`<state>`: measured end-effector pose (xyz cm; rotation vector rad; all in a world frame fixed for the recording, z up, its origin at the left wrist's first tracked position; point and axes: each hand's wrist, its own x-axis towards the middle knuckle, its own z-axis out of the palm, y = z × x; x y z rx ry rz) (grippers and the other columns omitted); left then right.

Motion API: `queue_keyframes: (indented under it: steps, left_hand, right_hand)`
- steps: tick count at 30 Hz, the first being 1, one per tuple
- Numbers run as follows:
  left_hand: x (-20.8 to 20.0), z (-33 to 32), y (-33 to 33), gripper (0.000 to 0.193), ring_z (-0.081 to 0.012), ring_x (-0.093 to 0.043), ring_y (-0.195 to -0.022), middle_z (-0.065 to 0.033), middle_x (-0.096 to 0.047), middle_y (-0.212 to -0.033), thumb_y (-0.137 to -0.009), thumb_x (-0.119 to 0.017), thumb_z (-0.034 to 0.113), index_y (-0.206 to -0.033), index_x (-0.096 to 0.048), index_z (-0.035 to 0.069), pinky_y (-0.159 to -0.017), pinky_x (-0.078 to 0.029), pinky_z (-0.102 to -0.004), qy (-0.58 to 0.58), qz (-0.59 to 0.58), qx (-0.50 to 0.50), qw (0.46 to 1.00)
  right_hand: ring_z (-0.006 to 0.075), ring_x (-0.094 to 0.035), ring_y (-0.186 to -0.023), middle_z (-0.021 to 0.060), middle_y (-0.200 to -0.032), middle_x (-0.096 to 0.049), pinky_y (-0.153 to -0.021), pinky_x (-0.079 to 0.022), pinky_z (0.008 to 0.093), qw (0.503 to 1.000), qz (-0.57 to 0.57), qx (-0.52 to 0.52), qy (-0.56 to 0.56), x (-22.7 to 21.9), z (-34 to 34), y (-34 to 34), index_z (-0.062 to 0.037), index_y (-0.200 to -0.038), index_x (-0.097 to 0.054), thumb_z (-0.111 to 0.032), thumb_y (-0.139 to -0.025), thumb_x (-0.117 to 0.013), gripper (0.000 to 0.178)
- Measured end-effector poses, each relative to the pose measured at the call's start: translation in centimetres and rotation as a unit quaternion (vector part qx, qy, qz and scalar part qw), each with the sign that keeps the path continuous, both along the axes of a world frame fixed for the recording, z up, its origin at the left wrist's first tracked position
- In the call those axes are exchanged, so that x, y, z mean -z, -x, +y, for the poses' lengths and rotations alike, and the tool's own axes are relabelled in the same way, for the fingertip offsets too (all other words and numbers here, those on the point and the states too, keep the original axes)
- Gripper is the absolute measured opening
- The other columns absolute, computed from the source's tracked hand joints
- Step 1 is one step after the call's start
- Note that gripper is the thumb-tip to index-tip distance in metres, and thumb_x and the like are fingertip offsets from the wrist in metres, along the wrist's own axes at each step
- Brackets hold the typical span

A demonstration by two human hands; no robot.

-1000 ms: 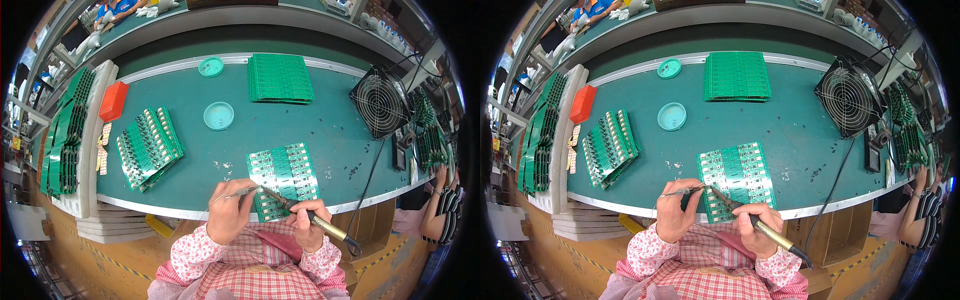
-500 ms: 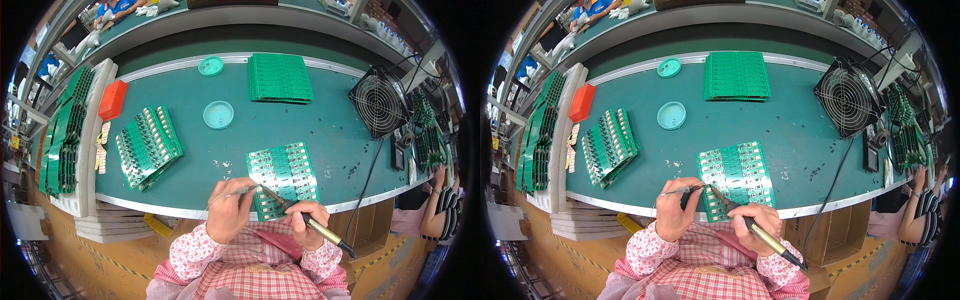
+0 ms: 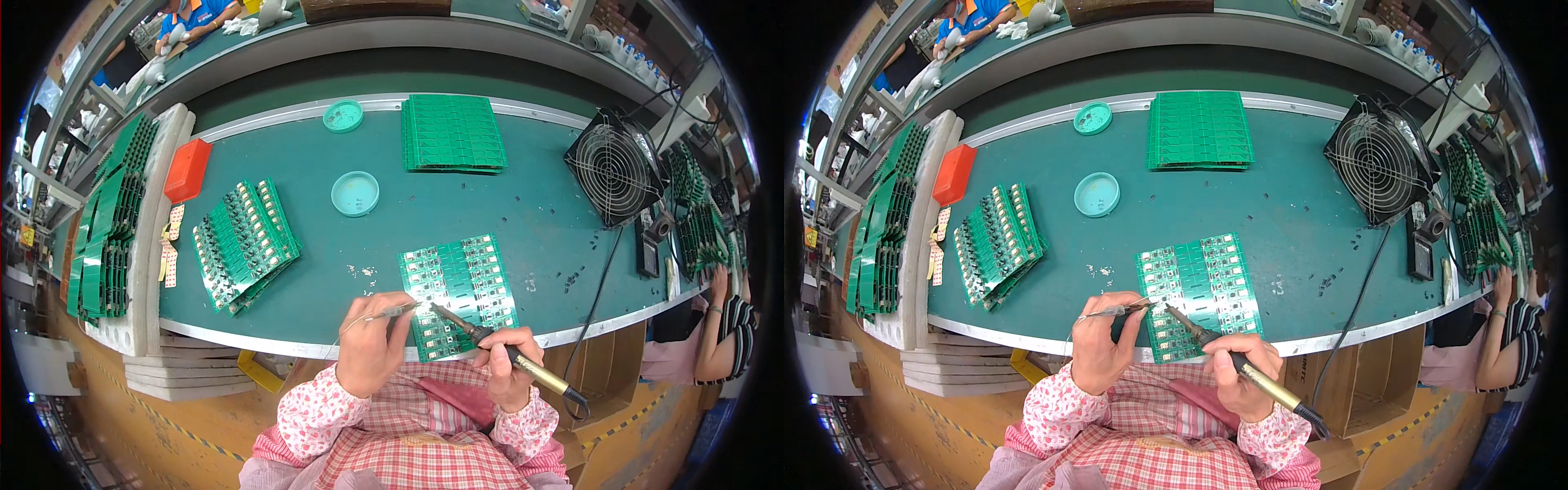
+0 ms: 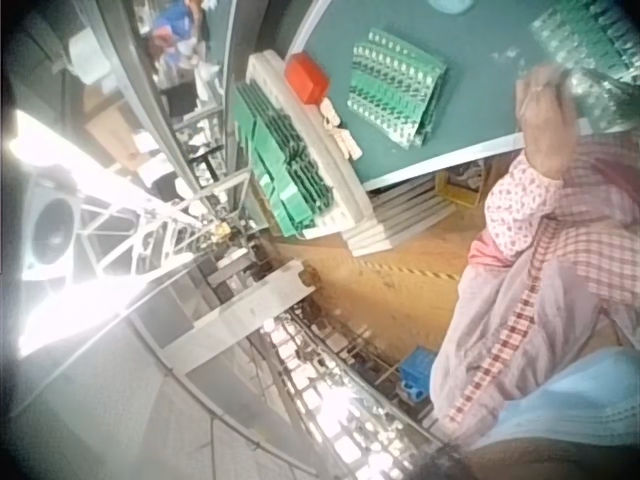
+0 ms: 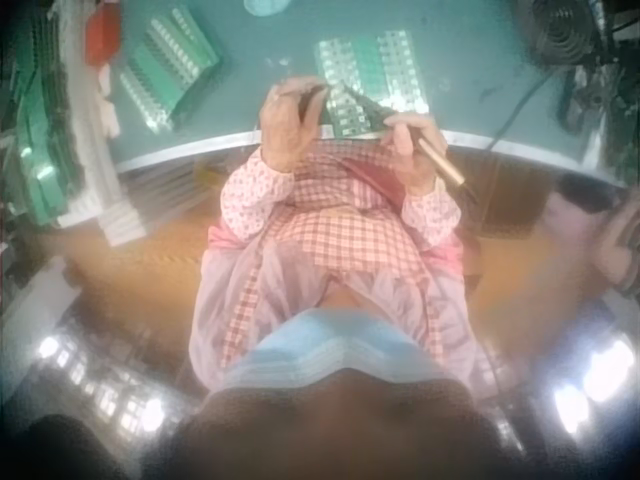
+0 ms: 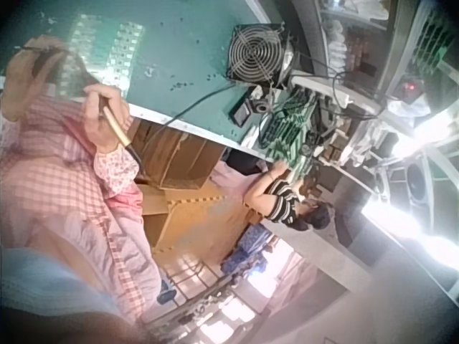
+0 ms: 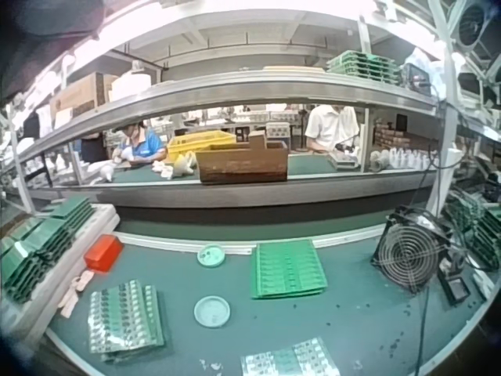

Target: The person solders electronic components onto circuit boards using a soldering iron and solder wire.

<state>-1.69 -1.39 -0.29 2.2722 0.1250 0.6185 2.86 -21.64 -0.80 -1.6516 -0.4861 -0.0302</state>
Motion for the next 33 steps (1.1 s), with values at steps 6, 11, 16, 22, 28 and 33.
queue_keyframes:
  steps: [6,11,16,22,28,33]
  left_hand:
    - [0.0,0.0,0.2,0.016,-0.0303,-0.065,-0.086,-0.0101,-0.071,-0.100,-0.085,-0.071,-0.001,-0.100,-0.067,0.003,-0.076,-0.051,-0.0377,0.001,0.004,0.000,1.000]
    - [-0.1,0.1,0.4,0.018,-0.0307,-0.065,-0.088,-0.0119,-0.070,-0.101,-0.085,-0.070,-0.003,-0.102,-0.066,0.002,-0.078,-0.051,-0.0372,0.013,0.008,0.007,1.000]
    - [-0.8,1.4,1.2,0.015,-0.0251,-0.067,-0.090,-0.0130,-0.069,-0.101,-0.089,-0.068,-0.002,-0.103,-0.065,0.000,-0.081,-0.052,-0.0337,0.036,0.000,-0.046,0.998]
    - [-0.5,3.6,1.8,0.013,-0.0220,-0.067,-0.089,-0.0125,-0.068,-0.100,-0.092,-0.067,0.001,-0.104,-0.064,-0.003,-0.082,-0.051,-0.0311,0.021,0.024,-0.105,0.994]
    - [-0.2,3.3,1.9,0.013,-0.0255,-0.066,-0.089,-0.0132,-0.068,-0.099,-0.090,-0.068,0.001,-0.103,-0.065,-0.001,-0.082,-0.051,-0.0331,-0.003,0.022,-0.104,0.994]
    - [-0.1,3.2,1.9,0.013,-0.0295,-0.064,-0.091,-0.0128,-0.068,-0.099,-0.089,-0.068,0.002,-0.102,-0.066,0.001,-0.084,-0.048,-0.0363,-0.031,0.028,-0.110,0.993]
  right_hand:
    - [0.0139,-0.067,-0.055,0.0047,-0.062,-0.065,-0.054,-0.052,0.0274,1.000,-0.010,-0.010,0.019,0.4,-0.2,0.1,-0.0026,-0.091,-0.063,-0.018,-0.095,-0.060,0.016]
    - [0.0146,-0.067,-0.055,0.0072,-0.067,-0.067,-0.053,-0.052,0.0274,0.999,0.027,0.032,-0.028,0.7,0.4,0.4,-0.0018,-0.093,-0.061,-0.019,-0.096,-0.058,0.018]
    - [0.0152,-0.067,-0.056,0.0095,-0.071,-0.066,-0.052,-0.053,0.0273,0.997,0.032,0.052,-0.044,1.1,0.3,0.5,-0.0005,-0.093,-0.060,-0.022,-0.097,-0.056,0.023]
    - [0.0155,-0.067,-0.057,0.0095,-0.070,-0.064,-0.051,-0.052,0.0275,0.995,0.019,0.055,-0.076,1.5,0.3,0.5,-0.0005,-0.096,-0.057,-0.025,-0.098,-0.055,0.024]
    - [0.0153,-0.066,-0.056,0.0099,-0.068,-0.063,-0.050,-0.051,0.0267,0.995,0.017,0.059,-0.083,1.6,0.4,0.5,-0.0003,-0.096,-0.056,-0.025,-0.098,-0.056,0.025]
    - [0.0153,-0.066,-0.056,0.0099,-0.068,-0.063,-0.050,-0.051,0.0268,0.995,0.015,0.056,-0.082,1.6,0.4,0.5,-0.0002,-0.096,-0.056,-0.025,-0.098,-0.056,0.025]
